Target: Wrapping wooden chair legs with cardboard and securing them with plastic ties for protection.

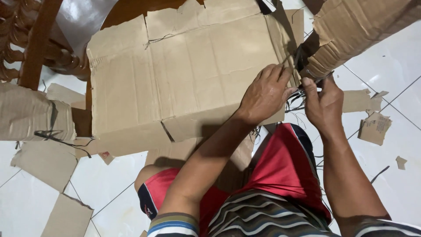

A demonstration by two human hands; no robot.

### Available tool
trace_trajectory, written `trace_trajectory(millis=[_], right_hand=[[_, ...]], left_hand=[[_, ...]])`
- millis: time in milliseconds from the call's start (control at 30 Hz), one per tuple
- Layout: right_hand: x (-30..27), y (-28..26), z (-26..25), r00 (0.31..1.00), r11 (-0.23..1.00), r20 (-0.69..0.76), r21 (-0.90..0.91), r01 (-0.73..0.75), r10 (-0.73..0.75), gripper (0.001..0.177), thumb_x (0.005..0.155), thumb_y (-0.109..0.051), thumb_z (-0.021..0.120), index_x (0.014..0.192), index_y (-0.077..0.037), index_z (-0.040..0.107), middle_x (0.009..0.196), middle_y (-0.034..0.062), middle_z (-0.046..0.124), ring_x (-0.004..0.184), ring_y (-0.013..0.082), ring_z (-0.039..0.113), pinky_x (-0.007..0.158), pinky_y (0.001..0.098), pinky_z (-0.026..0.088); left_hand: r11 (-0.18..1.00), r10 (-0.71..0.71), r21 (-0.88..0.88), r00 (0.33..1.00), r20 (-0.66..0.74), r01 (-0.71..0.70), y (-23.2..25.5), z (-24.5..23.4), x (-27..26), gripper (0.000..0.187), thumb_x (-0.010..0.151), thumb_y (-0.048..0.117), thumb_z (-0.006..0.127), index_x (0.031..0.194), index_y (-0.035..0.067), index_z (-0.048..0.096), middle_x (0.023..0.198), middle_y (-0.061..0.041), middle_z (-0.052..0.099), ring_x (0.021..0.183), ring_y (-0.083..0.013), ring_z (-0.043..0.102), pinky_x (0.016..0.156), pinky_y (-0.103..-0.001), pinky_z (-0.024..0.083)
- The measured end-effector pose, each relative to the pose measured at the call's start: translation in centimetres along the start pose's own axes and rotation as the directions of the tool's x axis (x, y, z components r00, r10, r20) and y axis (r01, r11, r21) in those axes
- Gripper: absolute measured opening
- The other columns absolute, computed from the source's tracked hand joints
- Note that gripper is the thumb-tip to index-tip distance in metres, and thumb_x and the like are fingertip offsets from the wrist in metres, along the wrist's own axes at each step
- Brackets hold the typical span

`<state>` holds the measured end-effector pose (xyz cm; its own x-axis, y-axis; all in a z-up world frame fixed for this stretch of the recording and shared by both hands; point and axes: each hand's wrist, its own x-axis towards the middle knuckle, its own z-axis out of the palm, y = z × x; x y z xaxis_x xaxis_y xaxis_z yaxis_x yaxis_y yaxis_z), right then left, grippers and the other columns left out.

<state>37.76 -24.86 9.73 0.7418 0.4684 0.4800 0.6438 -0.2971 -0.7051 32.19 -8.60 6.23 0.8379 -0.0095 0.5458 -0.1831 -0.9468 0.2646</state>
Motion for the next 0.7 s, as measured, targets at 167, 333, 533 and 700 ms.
trace_trajectory(millis=[167, 333, 533, 700], right_hand=[[-0.2, 0.1, -0.6, 0.996, 0.999, 0.088, -0.025, 0.020, -0.018, 0.042, 0.117, -0.028, 0.049, 0.131, 0.009, 0.062, 0.123, 0.0281, 0.068, 0.112, 0.0399, 0.063, 0.089, 0.0465, 0.045], [-0.1, -0.9, 0.3, 0.995, 0.994, 0.039, -0.050, -0.093, 0.095, 0.048, 0.111, -0.037, 0.057, 0.131, 0.006, 0.062, 0.120, 0.0242, 0.065, 0.104, 0.0348, 0.060, 0.081, 0.0441, 0.046], [-0.2, 0.4, 1.9, 0.938, 0.937, 0.080, 0.071, -0.342, 0.337, 0.047, 0.100, -0.027, 0.062, 0.139, -0.001, 0.054, 0.126, 0.0148, 0.064, 0.107, 0.0259, 0.058, 0.091, 0.0397, 0.046], [-0.6, -0.2, 0.5, 0.984, 0.900, -0.092, 0.424, -0.101, 0.154, 0.052, 0.091, -0.009, 0.051, 0.140, 0.005, 0.044, 0.132, 0.0201, 0.055, 0.125, 0.0342, 0.053, 0.107, 0.0448, 0.047]], left_hand=[[0.977, -0.084, -0.193, 0.995, 0.060, 0.095, -0.4, -0.9, 0.5, 0.042, 0.097, 0.034, 0.066, 0.122, 0.000, 0.068, 0.125, -0.019, 0.065, 0.122, -0.0344, 0.058, 0.105, -0.044, 0.051], [0.992, -0.123, -0.010, 0.980, 0.154, 0.126, 0.6, -1.4, 1.1, 0.039, 0.095, 0.027, 0.064, 0.127, 0.005, 0.064, 0.143, -0.014, 0.060, 0.131, -0.0320, 0.052, 0.104, -0.049, 0.051], [0.960, -0.229, -0.096, 0.935, 0.270, 0.263, 0.2, -1.7, 1.2, 0.049, 0.096, 0.035, 0.054, 0.140, 0.014, 0.055, 0.156, -0.008, 0.050, 0.146, -0.0312, 0.042, 0.116, -0.048, 0.038], [0.845, -0.355, -0.277, 0.867, 0.349, 0.457, -0.2, -2.7, 2.2, 0.067, 0.092, 0.034, 0.056, 0.152, 0.016, 0.035, 0.157, -0.008, 0.052, 0.141, -0.0336, 0.046, 0.113, -0.052, 0.039]])
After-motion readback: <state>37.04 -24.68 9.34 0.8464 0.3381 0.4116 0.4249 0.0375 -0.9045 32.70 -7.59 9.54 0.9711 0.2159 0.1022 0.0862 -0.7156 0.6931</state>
